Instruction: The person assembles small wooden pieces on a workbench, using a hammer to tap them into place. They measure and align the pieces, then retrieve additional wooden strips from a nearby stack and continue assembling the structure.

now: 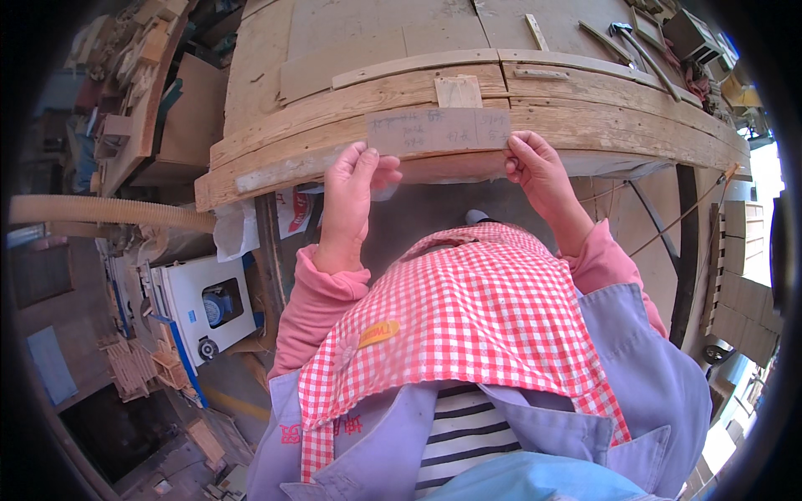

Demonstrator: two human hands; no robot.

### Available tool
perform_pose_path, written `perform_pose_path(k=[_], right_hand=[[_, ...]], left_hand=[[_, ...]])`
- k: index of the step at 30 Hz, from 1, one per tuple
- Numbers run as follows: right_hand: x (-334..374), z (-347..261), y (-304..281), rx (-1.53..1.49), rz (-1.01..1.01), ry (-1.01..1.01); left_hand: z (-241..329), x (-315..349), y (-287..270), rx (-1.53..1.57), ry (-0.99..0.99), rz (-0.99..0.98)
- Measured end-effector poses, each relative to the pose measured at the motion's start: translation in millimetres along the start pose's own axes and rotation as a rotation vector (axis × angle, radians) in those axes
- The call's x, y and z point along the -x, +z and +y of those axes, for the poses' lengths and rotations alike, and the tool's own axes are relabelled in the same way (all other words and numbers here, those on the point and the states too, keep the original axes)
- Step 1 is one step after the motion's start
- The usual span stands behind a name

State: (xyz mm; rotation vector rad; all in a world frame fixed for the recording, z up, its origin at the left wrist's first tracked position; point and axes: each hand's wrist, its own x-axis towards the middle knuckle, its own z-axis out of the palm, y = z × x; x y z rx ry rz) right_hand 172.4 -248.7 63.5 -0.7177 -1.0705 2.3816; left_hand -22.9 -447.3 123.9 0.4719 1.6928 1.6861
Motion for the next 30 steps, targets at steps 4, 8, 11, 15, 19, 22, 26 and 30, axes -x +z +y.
perform_pose_path(k=[4, 8, 11, 15, 19, 22, 26, 30], right_hand=[[1, 1, 2, 0.017, -0.001, 0.005], [3, 2, 3, 0.032, -0.01, 0.004], [5, 4, 3, 0.042, 0.019, 0.01], [4, 8, 5, 0.033, 0.015, 0.022], [1, 11, 3, 0.032, -0.003, 0.041], [-1, 7, -3, 0.015, 0.025, 0.036], [-3, -11, -23, 0.001, 0.06, 0.006], [-3, -33, -49, -0.03, 0.098, -0.028]], left_hand=[[-1, 0, -2, 0.018, -0.011, 0.016], [-1, -1, -5, 0.021, -0.028, 0.009], [-2, -1, -6, 0.053, -0.036, 0.009], [0, 1, -6, 0.073, -0.039, 0.021], [1, -3, -4, 0.04, -0.042, 0.035], [0, -12, 3, 0.026, -0.049, 0.008], [-6, -32, 27, 0.021, -0.072, -0.063], [-10, -56, 61, 0.017, -0.089, -0.105]])
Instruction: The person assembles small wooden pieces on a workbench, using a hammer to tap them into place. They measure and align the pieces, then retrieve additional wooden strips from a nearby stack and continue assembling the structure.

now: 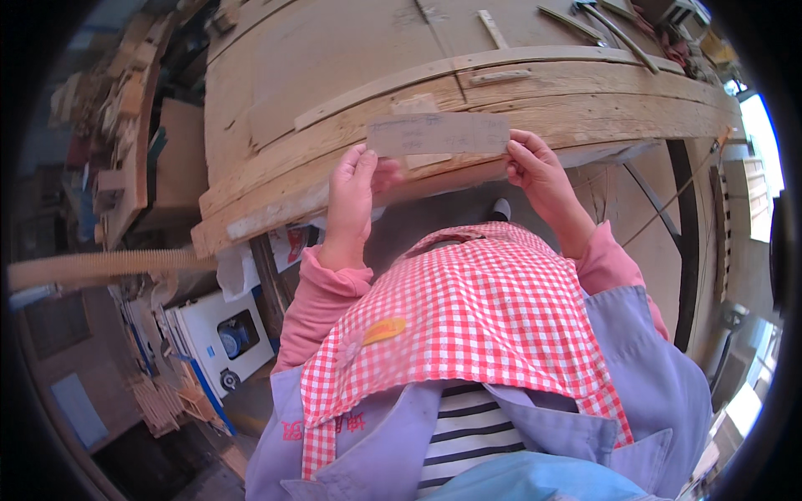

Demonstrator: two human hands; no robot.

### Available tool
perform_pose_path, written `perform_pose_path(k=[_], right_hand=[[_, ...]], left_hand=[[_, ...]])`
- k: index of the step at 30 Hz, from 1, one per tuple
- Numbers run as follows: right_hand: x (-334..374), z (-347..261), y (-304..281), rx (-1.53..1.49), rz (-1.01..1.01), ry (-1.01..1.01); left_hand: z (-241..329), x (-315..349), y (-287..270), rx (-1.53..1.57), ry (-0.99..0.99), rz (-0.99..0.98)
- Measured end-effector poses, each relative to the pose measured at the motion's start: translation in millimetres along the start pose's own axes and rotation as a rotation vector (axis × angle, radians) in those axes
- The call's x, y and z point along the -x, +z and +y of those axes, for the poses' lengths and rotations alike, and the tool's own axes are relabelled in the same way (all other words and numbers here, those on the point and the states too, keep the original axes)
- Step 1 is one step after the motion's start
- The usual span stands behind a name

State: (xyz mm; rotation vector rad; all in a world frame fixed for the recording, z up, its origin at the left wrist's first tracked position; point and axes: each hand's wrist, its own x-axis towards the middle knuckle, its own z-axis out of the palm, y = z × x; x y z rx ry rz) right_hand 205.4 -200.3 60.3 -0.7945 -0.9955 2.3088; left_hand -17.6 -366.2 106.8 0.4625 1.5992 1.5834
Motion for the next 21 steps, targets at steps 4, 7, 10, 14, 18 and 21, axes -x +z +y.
perform_pose_path(k=[4, 7, 10, 14, 18, 21], right_hand=[[-5, -22, -31, -0.012, 0.091, 0.011], [-9, -37, -57, -0.045, 0.102, -0.005], [-13, -51, -80, -0.065, 0.133, -0.01], [-19, -66, -107, -0.089, 0.167, -0.017], [-24, -78, -130, -0.072, 0.213, -0.01], [-29, -88, -147, -0.09, 0.212, -0.025]], left_hand=[[-5, -31, 35, 0.001, -0.032, -0.049], [-9, -49, 62, -0.028, -0.038, -0.1], [-12, -67, 88, -0.048, -0.053, -0.124], [-13, -85, 119, -0.068, -0.08, -0.154], [-11, -99, 147, -0.085, -0.102, -0.164], [-10, -108, 169, -0.095, -0.101, -0.165]])
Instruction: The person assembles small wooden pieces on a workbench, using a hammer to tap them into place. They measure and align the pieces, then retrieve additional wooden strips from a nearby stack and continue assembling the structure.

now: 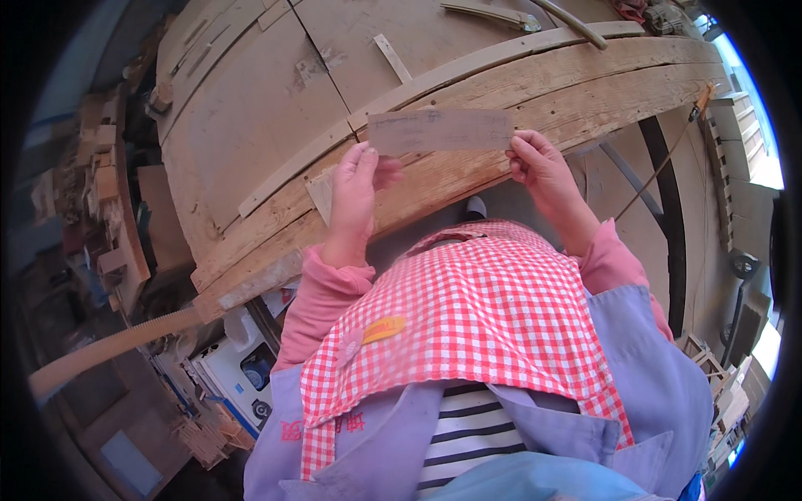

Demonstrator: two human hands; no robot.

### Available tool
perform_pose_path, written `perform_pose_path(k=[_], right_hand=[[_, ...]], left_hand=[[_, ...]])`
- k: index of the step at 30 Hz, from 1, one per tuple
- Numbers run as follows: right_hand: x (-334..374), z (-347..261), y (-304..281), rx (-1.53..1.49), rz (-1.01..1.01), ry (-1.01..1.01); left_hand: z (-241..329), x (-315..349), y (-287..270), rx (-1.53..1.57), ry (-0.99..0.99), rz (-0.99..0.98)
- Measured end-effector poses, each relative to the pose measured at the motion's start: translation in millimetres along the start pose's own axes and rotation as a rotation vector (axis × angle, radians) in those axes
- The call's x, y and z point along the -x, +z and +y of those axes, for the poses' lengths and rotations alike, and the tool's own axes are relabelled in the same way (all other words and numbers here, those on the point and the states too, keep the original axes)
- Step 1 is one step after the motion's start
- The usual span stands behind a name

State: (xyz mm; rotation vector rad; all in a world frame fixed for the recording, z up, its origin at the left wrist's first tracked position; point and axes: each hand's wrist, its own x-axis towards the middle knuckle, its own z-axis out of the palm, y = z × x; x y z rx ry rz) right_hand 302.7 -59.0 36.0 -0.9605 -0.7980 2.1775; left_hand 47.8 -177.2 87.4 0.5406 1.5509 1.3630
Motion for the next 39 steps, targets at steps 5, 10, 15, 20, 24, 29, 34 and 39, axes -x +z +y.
perform_pose_path(k=[5, 10, 15, 20, 24, 29, 34, 39], right_hand=[[-11, -15, -23, -0.023, 0.034, 0.0], [-18, -29, -44, -0.045, 0.047, -0.011], [-20, -38, -61, -0.089, 0.023, -0.037], [-17, -41, -70, -0.096, 0.038, -0.043], [-13, -44, -75, -0.087, 0.055, -0.046], [-9, -46, -84, -0.107, 0.088, -0.052], [-9, -46, -91, -0.132, 0.078, -0.068], [-16, -48, -91, -0.144, 0.047, -0.067]], left_hand=[[7, -17, 30, -0.024, -0.027, -0.013], [13, -28, 55, -0.05, -0.029, -0.061], [16, -35, 74, -0.069, -0.038, -0.076], [15, -41, 87, -0.062, -0.033, -0.096], [12, -44, 93, -0.082, -0.031, -0.103], [12, -47, 102, -0.109, -0.016, -0.144], [14, -49, 109, -0.135, -0.016, -0.159], [16, -48, 109, -0.164, -0.018, -0.135]])
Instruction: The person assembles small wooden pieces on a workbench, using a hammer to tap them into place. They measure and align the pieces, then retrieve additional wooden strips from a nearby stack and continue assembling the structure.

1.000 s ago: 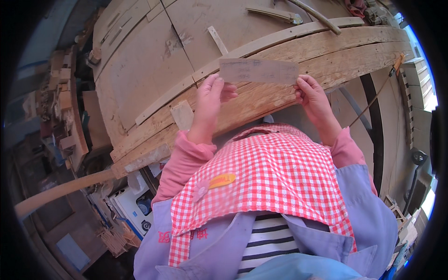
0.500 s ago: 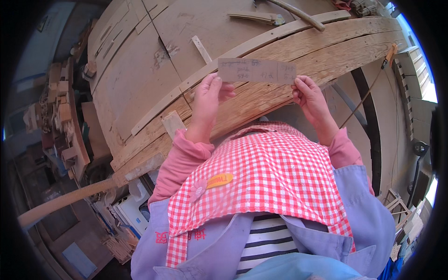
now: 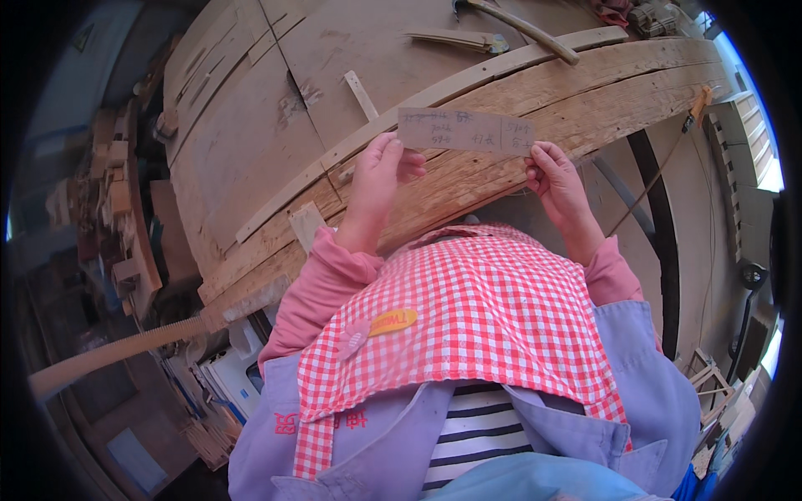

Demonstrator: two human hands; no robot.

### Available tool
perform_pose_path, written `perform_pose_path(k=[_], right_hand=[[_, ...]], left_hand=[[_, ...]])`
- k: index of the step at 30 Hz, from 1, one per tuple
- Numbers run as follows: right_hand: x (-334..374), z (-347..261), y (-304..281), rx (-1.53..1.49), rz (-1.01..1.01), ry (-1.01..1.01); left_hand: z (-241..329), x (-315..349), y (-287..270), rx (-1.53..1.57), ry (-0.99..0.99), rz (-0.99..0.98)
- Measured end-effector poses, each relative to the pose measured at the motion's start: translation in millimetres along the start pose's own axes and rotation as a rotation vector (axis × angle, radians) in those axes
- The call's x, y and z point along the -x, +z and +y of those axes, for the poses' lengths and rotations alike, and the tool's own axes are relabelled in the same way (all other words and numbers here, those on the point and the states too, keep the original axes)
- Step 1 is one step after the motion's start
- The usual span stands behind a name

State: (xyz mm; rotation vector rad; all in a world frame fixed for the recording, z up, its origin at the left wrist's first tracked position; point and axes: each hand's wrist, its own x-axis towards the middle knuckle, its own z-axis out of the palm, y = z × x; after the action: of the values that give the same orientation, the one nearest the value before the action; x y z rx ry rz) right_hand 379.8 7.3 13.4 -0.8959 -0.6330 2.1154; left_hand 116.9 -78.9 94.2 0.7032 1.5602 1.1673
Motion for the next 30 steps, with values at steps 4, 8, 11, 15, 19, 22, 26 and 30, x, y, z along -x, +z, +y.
perform_pose_path(k=[4, 8, 11, 15, 19, 22, 26, 30], right_hand=[[-7, 3, 6, 0.007, -0.008, 0.025], [-14, 7, 12, 0.004, -0.015, 0.056], [-20, 10, 17, 0.01, -0.045, 0.067], [-24, 13, 24, 0.031, -0.039, 0.078], [-26, 17, 32, 0.055, -0.007, 0.09], [-28, 19, 38, 0.06, -0.013, 0.097], [-33, 25, 47, 0.077, -0.034, 0.117], [-39, 36, 58, 0.08, -0.054, 0.129]], left_hand=[[0, 2, -7, -0.003, -0.022, 0.03], [-2, 4, -15, 0.006, -0.037, 0.059], [-3, 5, -20, 0.019, -0.047, 0.095], [-4, 5, -27, 0.033, -0.05, 0.136], [-8, 4, -37, 0.026, -0.059, 0.118], [-12, 3, -45, 0.04, -0.045, 0.096], [-17, 7, -54, 0.08, -0.047, 0.133], [-20, 13, -68, 0.1, -0.045, 0.168]])
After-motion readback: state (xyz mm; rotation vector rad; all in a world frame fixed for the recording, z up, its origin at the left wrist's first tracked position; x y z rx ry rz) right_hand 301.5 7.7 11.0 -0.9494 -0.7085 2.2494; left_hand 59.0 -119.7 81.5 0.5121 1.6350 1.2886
